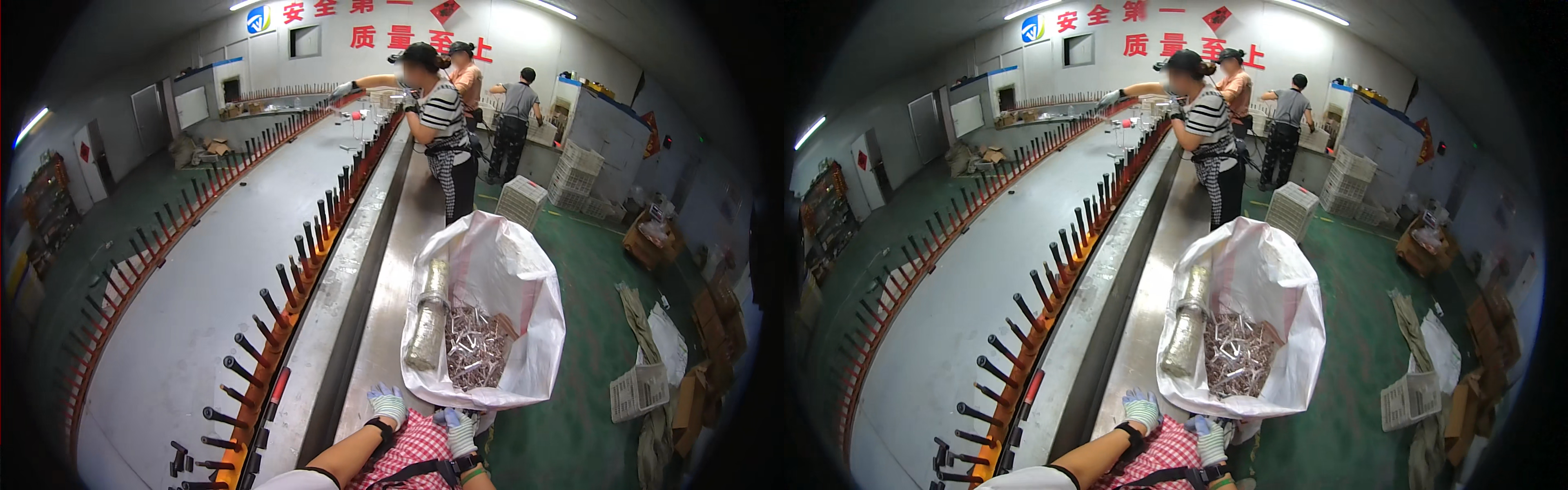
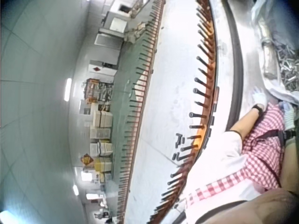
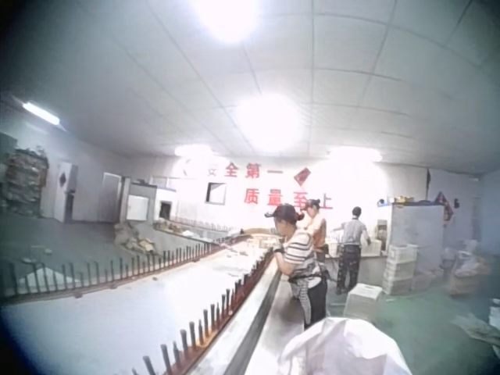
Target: Placing silver-colored plastic parts onto vertical pins on a production line workbench.
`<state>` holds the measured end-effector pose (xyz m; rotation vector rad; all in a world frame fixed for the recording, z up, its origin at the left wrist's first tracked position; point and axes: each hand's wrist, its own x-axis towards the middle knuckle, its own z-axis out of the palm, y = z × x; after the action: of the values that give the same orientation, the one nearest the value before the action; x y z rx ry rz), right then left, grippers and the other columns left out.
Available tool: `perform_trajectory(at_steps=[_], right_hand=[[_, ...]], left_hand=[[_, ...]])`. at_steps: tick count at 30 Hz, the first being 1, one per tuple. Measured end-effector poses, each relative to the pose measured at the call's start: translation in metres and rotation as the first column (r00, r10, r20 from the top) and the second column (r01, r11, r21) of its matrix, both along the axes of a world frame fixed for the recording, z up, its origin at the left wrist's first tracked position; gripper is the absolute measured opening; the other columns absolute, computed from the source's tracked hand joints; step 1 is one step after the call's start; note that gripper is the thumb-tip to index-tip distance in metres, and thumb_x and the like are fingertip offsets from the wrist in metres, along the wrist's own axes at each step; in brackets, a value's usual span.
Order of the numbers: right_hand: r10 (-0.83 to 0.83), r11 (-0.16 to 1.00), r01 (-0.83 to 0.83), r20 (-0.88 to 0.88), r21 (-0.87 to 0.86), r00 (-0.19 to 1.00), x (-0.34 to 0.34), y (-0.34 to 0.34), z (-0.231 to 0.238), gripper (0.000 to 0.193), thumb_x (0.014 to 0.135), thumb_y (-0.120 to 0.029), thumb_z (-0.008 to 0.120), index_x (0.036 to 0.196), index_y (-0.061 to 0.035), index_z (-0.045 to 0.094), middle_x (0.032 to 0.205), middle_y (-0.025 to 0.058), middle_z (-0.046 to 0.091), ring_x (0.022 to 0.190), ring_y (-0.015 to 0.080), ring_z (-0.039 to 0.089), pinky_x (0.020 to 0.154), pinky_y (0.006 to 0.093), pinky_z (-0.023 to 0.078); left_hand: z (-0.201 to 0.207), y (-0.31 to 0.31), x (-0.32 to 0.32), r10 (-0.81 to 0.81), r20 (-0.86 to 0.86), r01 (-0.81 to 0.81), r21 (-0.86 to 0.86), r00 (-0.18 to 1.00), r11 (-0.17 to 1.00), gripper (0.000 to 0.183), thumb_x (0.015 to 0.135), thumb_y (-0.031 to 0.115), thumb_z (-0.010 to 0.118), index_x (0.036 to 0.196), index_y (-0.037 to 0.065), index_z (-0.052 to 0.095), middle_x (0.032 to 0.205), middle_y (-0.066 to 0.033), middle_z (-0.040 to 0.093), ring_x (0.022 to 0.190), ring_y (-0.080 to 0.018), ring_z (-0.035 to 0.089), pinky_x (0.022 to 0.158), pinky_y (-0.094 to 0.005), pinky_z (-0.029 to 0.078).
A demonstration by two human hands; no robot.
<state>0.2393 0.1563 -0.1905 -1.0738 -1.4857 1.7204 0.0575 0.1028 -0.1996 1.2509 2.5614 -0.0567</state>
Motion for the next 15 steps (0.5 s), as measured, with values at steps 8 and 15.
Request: perform_trajectory(at_steps=[8,15], right_hand=[[-0.023,0.999,0.023,-0.031,0.021,0.999,0.007,0.002,-0.014,0.035,0.089,-0.028,0.049,0.083,0.0035,0.063,0.073,0.0086,0.063,0.067,0.0159,0.058,0.066,0.0296,0.048],[-0.027,0.999,0.031,-0.105,0.041,0.994,-0.005,-0.005,-0.050,0.035,0.090,-0.027,0.048,0.077,0.0018,0.063,0.073,0.0108,0.064,0.065,0.0178,0.060,0.067,0.0309,0.049]], left_hand=[[-0.012,0.021,0.001,0.002,-0.020,-0.006,-0.198,1.000,0.980,0.059,0.081,0.037,0.048,0.133,0.014,0.035,0.133,-0.0214,0.031,0.121,-0.0374,0.032,0.096,-0.0488,0.024],[-0.060,0.016,-0.012,0.011,0.031,-0.006,-0.153,0.999,0.988,0.061,0.081,0.039,0.046,0.135,0.014,0.031,0.135,-0.0227,0.027,0.125,-0.0398,0.025,0.099,-0.0520,0.018]])
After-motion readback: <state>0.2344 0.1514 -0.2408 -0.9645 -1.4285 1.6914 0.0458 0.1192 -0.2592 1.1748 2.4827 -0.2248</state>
